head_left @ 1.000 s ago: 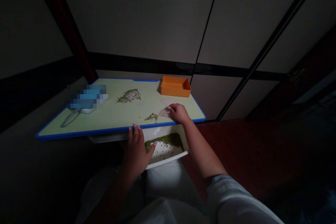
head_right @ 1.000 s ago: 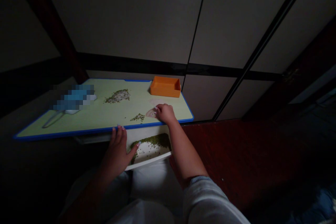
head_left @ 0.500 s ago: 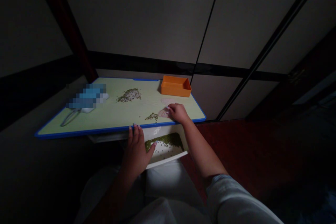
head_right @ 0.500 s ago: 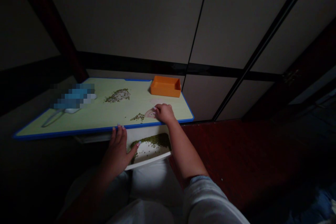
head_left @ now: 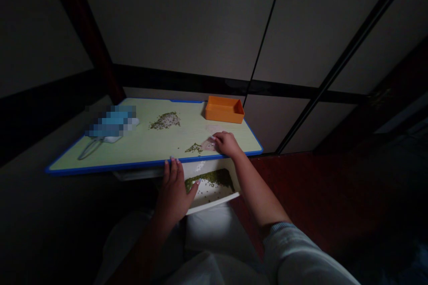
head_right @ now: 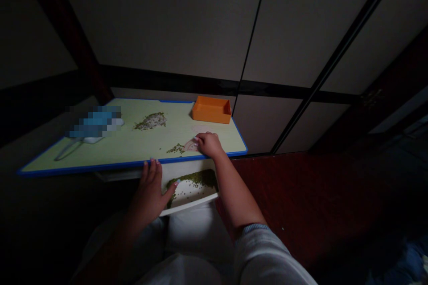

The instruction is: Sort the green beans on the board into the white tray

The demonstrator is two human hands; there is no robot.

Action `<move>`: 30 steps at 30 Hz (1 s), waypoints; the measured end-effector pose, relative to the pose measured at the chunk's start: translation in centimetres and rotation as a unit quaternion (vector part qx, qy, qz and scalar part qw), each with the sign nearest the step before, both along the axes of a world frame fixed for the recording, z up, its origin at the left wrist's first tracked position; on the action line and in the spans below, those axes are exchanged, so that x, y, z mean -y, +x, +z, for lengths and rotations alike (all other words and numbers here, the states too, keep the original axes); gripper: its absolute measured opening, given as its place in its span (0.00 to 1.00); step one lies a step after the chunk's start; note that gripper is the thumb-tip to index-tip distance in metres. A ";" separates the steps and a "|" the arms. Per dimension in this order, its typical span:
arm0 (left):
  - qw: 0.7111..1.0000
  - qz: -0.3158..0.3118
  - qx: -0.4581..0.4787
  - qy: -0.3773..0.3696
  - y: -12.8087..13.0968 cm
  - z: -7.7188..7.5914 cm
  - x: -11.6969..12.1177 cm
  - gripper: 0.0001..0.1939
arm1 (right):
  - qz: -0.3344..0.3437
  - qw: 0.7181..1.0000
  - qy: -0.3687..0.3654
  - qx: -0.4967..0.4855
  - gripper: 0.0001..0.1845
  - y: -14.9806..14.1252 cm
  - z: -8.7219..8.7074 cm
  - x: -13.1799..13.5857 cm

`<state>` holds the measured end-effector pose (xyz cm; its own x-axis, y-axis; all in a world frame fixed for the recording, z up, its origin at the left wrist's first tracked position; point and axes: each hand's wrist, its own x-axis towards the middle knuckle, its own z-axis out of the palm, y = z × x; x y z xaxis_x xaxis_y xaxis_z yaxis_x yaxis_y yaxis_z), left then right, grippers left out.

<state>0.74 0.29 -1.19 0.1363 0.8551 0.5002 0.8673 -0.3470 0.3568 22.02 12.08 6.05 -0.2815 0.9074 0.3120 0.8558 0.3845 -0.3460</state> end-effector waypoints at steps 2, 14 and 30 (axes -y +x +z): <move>1.000 0.000 0.000 0.004 0.0 0.0 0.0 0.41 | 0.014 1.000 0.000 -0.010 0.13 0.1 -0.1 0.0; 1.000 0.005 -0.003 -0.002 0.0 0.2 0.1 0.41 | 0.034 0.999 0.010 -0.027 0.13 0.1 -0.4 -0.2; 1.000 0.004 0.001 -0.001 0.1 0.3 0.1 0.41 | 0.027 0.999 0.013 -0.019 0.13 0.1 -0.1 0.0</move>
<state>0.80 0.23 -0.93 0.1283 0.8576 0.4981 0.8692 -0.3391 0.3599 22.13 12.08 5.97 -0.3164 0.8829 0.3468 0.8204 0.4383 -0.3673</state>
